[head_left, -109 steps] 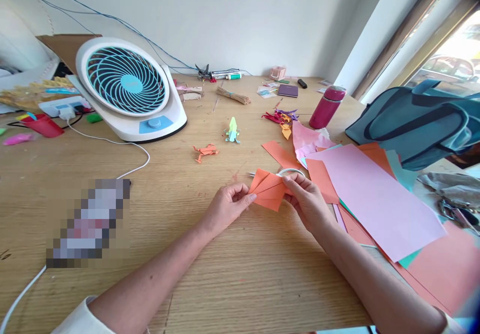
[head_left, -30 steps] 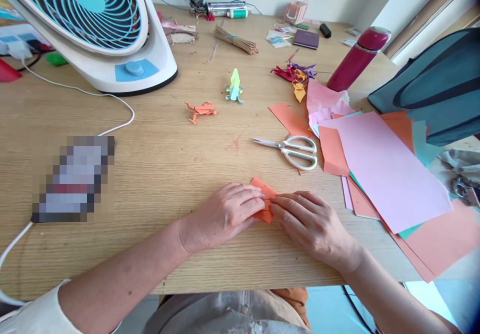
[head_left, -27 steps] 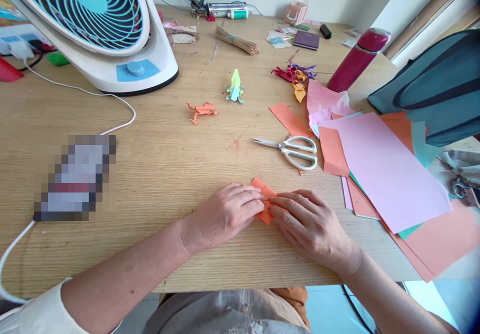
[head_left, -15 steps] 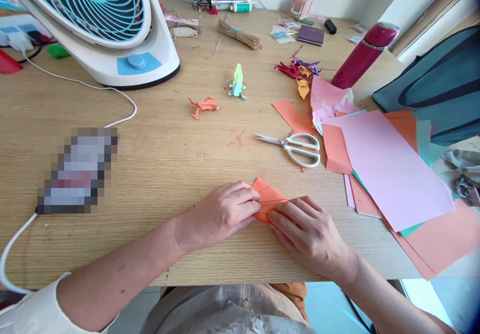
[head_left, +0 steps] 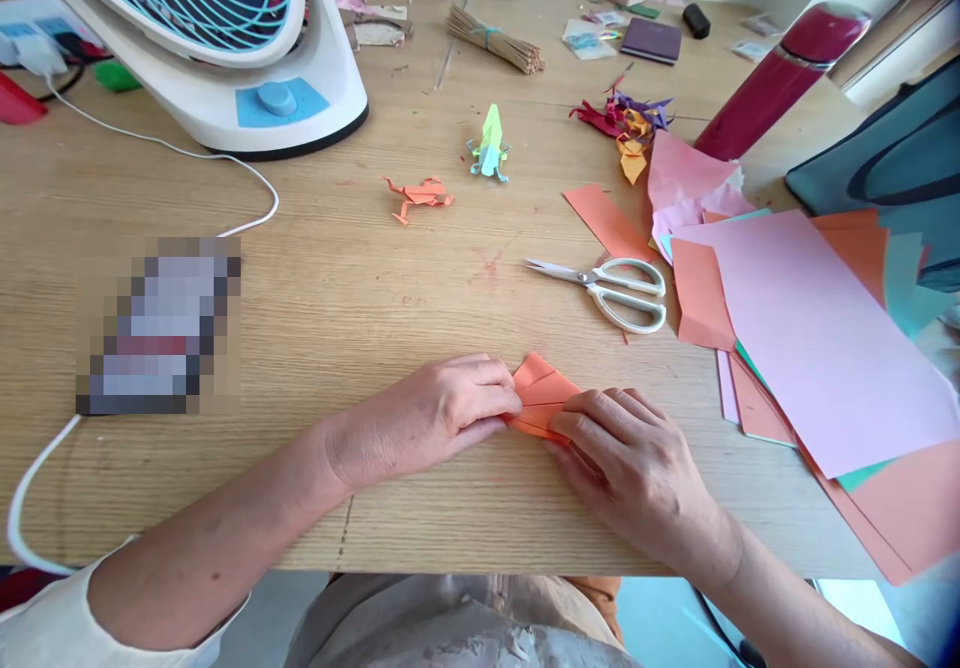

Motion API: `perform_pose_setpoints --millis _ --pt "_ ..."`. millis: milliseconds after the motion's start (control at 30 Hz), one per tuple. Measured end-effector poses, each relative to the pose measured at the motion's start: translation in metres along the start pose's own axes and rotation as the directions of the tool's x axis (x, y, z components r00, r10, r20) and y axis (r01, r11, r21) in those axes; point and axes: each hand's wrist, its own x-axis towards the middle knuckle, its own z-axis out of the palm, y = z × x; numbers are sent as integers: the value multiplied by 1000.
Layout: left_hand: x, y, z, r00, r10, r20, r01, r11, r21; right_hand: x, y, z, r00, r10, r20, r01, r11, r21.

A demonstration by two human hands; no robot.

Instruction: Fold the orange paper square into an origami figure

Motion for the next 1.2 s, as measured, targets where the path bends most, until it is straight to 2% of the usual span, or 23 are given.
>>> perform_pose_setpoints --millis 433,633,767,933,1200 --pt "-3 3 3 998 -22 -56 31 985 170 6 -2 -1 995 99 10 -99 989 107" --pt "-3 5 4 999 -39 -18 42 963 268 9 -1 -2 982 181 54 -187 968 167" --pt "-1 10 3 996 -93 -6 91 953 290 13 1 -4 973 221 64 -230 955 188" --pt "2 14 5 987 -158 32 137 928 348 16 1 -3 966 248 74 -258 951 171" --pt "7 17 7 980 -196 30 169 907 385 18 1 -3 962 259 89 -268 958 105"
